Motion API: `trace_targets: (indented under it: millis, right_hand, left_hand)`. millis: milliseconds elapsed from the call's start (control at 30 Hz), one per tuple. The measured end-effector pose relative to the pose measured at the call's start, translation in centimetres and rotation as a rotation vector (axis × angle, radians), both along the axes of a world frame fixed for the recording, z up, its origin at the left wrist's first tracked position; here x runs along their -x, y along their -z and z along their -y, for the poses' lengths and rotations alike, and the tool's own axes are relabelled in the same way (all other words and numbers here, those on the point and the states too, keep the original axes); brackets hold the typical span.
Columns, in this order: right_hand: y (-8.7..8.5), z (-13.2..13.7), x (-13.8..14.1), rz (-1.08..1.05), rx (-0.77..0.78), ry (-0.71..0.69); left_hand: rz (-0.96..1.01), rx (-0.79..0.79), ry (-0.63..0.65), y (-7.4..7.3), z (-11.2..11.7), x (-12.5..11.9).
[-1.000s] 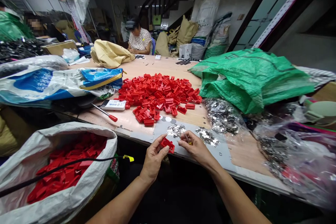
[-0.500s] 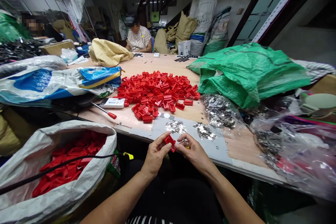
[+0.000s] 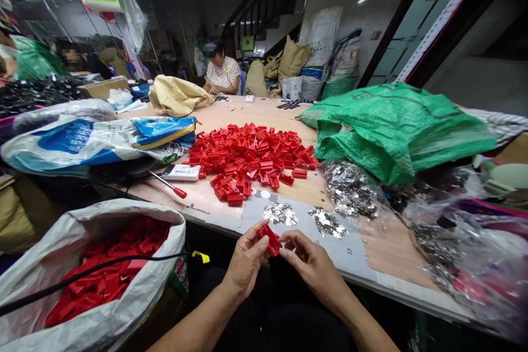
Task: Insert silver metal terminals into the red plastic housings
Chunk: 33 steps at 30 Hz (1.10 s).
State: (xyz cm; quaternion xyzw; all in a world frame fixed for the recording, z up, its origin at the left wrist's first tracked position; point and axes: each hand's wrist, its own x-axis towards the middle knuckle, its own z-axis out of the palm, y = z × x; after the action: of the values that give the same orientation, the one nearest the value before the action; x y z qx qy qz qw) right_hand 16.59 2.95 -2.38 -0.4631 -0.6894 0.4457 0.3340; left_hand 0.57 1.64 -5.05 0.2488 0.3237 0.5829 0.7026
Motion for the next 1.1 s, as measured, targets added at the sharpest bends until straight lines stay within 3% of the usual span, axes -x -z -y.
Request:
trace_targets:
  millis: [167,433,600,833,1100]
  right_hand:
    - [0.7,-0.1,-0.3,0.149,-0.218,-0.102]
    - [1.8,-0.5,-0.5,0.166,-0.243,-0.140]
    - [1.5,-0.7,-0.6,0.135,-0.174,-0.166]
    - [0.7,-0.4,-0.5,-0.005,0.051,-0.119]
    - [2.2,-1.1,-0.2,-0.077,0.110,0.006]
  left_hand:
    - [0.041,0.005,0.036,-0.1,-0.3,0.1]
    - [0.042,0.020,0.050,0.3,-0.3,-0.1]
    - [0.064,0.009,0.055,0.8,-0.7,0.0]
    - [0.094,-0.012,0.066,0.3,-0.4,-0.2]
    - [-0.017,-0.126,0.049,1.2,-0.4,-0.8]
